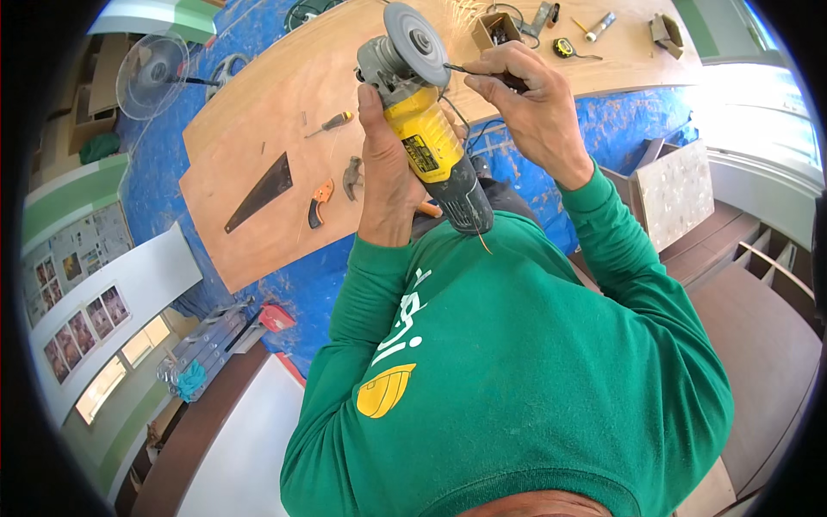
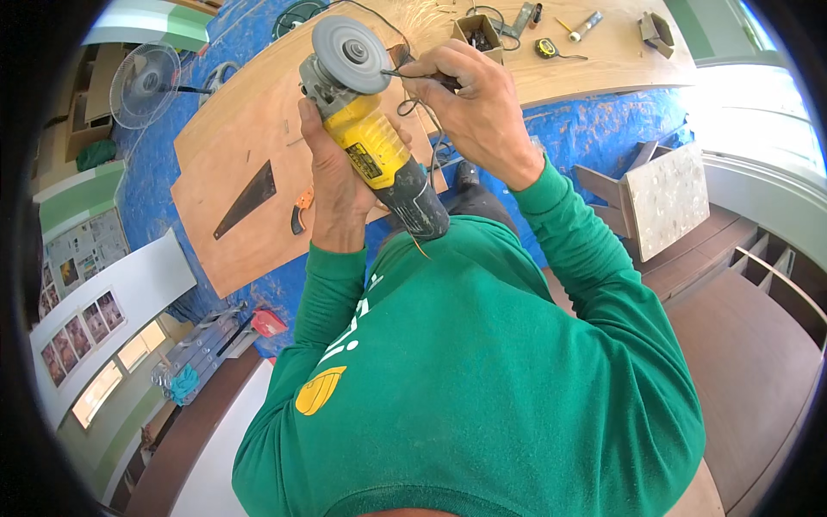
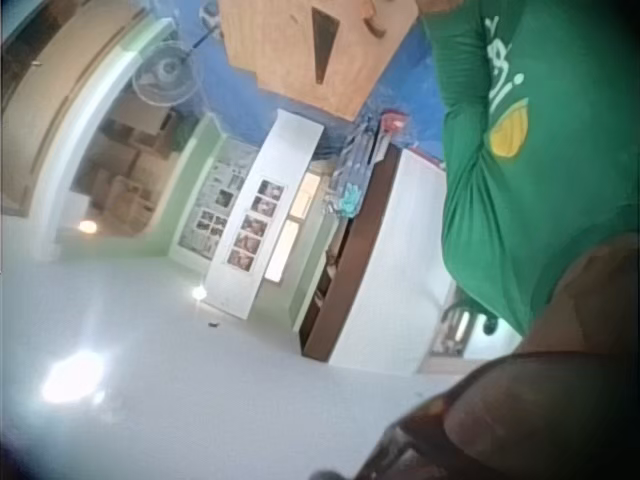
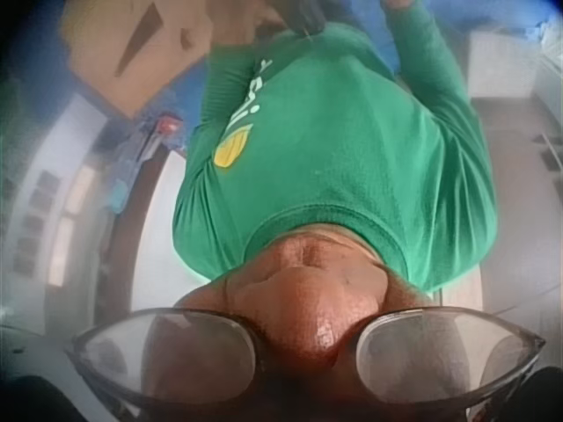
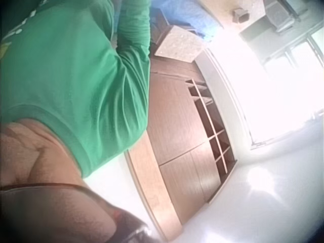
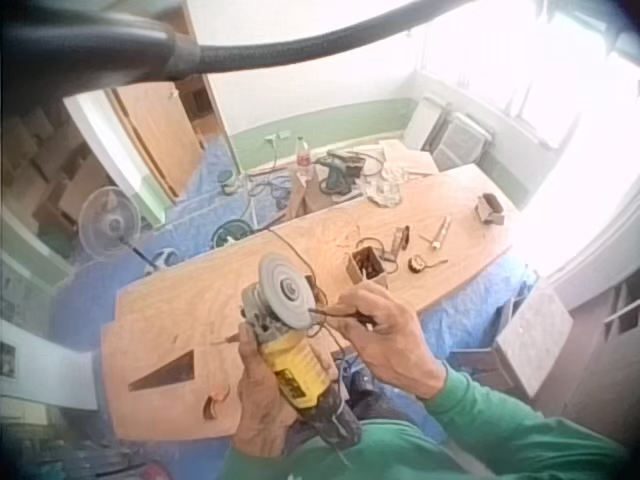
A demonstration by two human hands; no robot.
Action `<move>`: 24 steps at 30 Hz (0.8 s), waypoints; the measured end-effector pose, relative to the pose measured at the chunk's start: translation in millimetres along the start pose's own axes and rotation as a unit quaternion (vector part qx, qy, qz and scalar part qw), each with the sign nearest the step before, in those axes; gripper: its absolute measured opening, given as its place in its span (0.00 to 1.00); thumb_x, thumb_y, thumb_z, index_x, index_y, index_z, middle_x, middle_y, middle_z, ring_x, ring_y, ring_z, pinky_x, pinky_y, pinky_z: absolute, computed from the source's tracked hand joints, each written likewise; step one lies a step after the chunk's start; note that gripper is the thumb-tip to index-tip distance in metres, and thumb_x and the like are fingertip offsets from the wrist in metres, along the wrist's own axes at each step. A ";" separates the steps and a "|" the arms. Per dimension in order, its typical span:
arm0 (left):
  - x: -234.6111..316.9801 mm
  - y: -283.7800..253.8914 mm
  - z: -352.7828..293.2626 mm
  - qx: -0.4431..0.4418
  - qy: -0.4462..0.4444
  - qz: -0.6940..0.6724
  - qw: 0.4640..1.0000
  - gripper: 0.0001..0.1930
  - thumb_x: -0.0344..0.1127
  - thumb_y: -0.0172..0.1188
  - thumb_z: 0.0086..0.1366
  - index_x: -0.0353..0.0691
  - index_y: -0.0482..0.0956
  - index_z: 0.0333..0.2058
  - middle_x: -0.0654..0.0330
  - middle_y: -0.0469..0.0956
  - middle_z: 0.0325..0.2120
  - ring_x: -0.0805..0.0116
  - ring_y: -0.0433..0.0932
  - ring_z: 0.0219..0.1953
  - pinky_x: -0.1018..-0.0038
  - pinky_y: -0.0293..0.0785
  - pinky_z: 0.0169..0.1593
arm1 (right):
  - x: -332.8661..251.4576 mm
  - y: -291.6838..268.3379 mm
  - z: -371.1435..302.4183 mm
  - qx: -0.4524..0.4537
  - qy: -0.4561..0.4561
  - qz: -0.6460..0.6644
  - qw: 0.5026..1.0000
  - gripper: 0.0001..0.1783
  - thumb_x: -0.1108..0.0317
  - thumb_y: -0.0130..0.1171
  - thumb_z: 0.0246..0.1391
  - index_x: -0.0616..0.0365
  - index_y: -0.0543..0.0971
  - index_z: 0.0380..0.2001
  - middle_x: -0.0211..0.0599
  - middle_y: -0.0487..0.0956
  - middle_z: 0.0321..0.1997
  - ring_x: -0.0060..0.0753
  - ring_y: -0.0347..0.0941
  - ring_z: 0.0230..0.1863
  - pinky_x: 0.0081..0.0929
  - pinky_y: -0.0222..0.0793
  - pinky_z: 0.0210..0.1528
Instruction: The person uses a cordless drill to create holes in a metal bracket placed on a wooden workbench. They first secure the drill bit into the chuck, then position the bracket and drill multiple holes into it. The person also briefly handles an angle grinder at the start and end of the clip.
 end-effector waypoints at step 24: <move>-10.3 -32.6 -0.3 0.050 0.000 -0.111 0.993 0.47 0.85 0.50 0.72 0.39 0.81 0.52 0.50 0.87 0.35 0.55 0.90 0.35 0.58 0.92 0.40 | 4.5 -11.1 -30.8 0.077 0.128 0.092 0.985 0.10 0.70 0.71 0.70 0.64 0.85 0.48 0.33 0.86 0.38 0.19 0.79 0.38 0.25 0.77 0.43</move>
Point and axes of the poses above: each hand's wrist, its own z-axis towards the middle knuckle, its own y-axis out of the palm, x = y × z, the point moved 1 cm from there along z, towards the middle knuckle
